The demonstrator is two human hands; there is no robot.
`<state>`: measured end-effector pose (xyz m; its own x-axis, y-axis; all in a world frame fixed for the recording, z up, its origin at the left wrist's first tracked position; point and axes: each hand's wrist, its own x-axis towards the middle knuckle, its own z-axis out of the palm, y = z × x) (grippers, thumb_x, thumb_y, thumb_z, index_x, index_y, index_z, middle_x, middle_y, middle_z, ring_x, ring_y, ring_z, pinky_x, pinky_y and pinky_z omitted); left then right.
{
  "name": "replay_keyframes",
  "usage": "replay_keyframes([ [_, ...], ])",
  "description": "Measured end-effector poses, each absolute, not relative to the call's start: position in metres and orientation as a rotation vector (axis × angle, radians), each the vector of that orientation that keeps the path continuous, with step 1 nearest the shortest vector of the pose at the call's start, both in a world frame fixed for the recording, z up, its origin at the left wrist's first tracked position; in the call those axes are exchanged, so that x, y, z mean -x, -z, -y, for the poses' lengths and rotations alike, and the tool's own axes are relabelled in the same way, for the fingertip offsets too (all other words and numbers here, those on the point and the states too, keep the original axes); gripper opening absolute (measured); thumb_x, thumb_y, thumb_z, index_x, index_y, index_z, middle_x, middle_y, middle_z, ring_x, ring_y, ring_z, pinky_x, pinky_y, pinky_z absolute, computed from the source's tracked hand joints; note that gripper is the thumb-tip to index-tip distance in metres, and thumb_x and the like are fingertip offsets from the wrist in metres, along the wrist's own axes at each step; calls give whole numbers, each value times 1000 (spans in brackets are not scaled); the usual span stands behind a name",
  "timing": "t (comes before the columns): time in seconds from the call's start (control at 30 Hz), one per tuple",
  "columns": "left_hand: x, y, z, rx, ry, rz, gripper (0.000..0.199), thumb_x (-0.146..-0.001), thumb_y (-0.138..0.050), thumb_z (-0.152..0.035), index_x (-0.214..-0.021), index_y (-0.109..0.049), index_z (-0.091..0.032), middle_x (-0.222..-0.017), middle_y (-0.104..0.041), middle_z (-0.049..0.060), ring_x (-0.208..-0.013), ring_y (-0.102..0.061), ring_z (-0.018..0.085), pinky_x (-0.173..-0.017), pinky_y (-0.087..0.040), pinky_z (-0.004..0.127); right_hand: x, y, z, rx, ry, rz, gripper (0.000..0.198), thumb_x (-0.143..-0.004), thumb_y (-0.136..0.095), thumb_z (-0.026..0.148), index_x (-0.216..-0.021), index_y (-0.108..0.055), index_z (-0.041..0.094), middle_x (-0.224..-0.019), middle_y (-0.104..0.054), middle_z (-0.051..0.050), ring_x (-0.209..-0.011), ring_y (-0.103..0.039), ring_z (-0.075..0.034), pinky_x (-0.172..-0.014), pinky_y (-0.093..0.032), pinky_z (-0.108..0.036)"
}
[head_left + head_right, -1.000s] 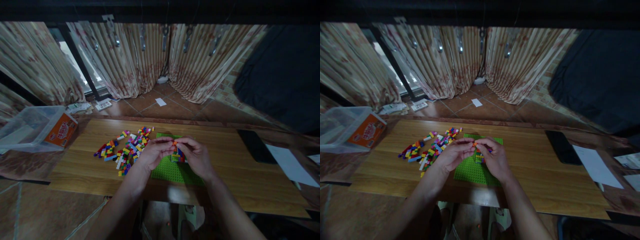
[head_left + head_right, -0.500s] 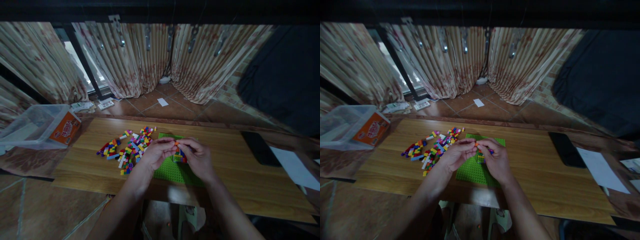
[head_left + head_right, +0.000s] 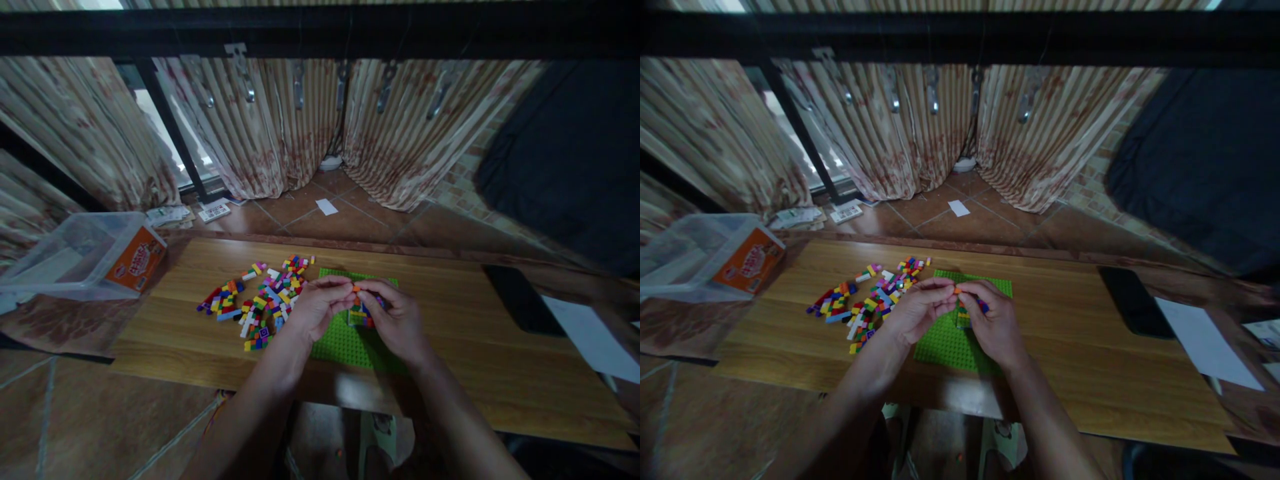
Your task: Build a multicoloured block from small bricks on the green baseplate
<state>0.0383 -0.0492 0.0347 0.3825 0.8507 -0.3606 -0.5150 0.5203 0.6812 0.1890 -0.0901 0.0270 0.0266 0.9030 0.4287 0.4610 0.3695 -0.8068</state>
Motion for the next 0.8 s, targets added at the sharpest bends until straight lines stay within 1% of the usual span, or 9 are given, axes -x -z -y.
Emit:
replay_keyframes([
  [0.1, -40, -37, 50, -610, -948, -809, 26, -54, -86, -17, -74, -70, -12, -66, -71, 1, -59, -64, 9, -64, -51, 22, -190, -33, 92, 1302, -526, 1637, 19, -88, -61, 31, -105, -68, 26, -98, -70, -3, -90, -65, -17, -80, -51, -32],
  [0.17, -40, -38, 51, -678, -949, -830, 26, -54, -86, -19, -73, -71, -12, -65, -70, 0, -59, -63, 8, -63, -50, 21, -190, -37, 94, 1308, -516, 1665, 18, -89, -60, 32, -103, -70, 26, -98, -70, -3, -91, -65, -18, -80, -51, -33],
  [0.27, -40, -40, 53, -730, -930, -829, 25, -55, -86, -23, -72, -71, -13, -67, -70, 0, -61, -64, 9, -66, -50, 22, -191, -39, 95, 1300, -510, 1716, 16, -90, -58, 33, -97, -71, 26, -95, -71, -3, -88, -66, -18, -80, -51, -33],
  [0.4, -40, -41, 55, -815, -892, -837, 23, -65, -82, -30, -78, -72, -13, -76, -72, 3, -65, -65, 10, -69, -51, 24, -205, -41, 94, 1362, -472, 1756, 22, -92, -54, 34, -106, -69, 26, -98, -70, -4, -91, -66, -19, -81, -52, -35],
  [0.47, -41, -41, 54, -866, -893, -877, 22, -70, -78, -33, -79, -72, -13, -78, -73, 4, -65, -64, 10, -66, -49, 23, -220, -41, 92, 1402, -388, 1722, 25, -93, -51, 34, -109, -69, 25, -100, -70, -6, -93, -65, -20, -83, -51, -36],
  [0.53, -41, -39, 52, -904, -918, -941, 22, -72, -76, -33, -78, -72, -13, -77, -72, 5, -63, -63, 9, -63, -48, 22, -238, -40, 91, 1453, -297, 1646, 27, -93, -50, 34, -108, -69, 23, -99, -69, -7, -94, -64, -21, -83, -50, -36],
  [0.63, -39, -35, 48, -923, -961, -1025, 20, -69, -78, -31, -76, -72, -13, -72, -71, 2, -61, -62, 9, -62, -48, 21, -260, -34, 89, 1583, -280, 1534, 30, -92, -48, 35, -106, -69, 19, -95, -67, -8, -87, -64, -21, -79, -50, -36],
  [0.8, -39, -33, 46, -972, -945, -1063, 19, -68, -77, -30, -77, -72, -14, -74, -71, 2, -62, -62, 10, -64, -48, 23, -269, -17, 87, 1721, -429, 1353, 30, -87, -50, 38, -98, -67, 16, -86, -69, -8, -78, -64, -21, -73, -49, -36],
])
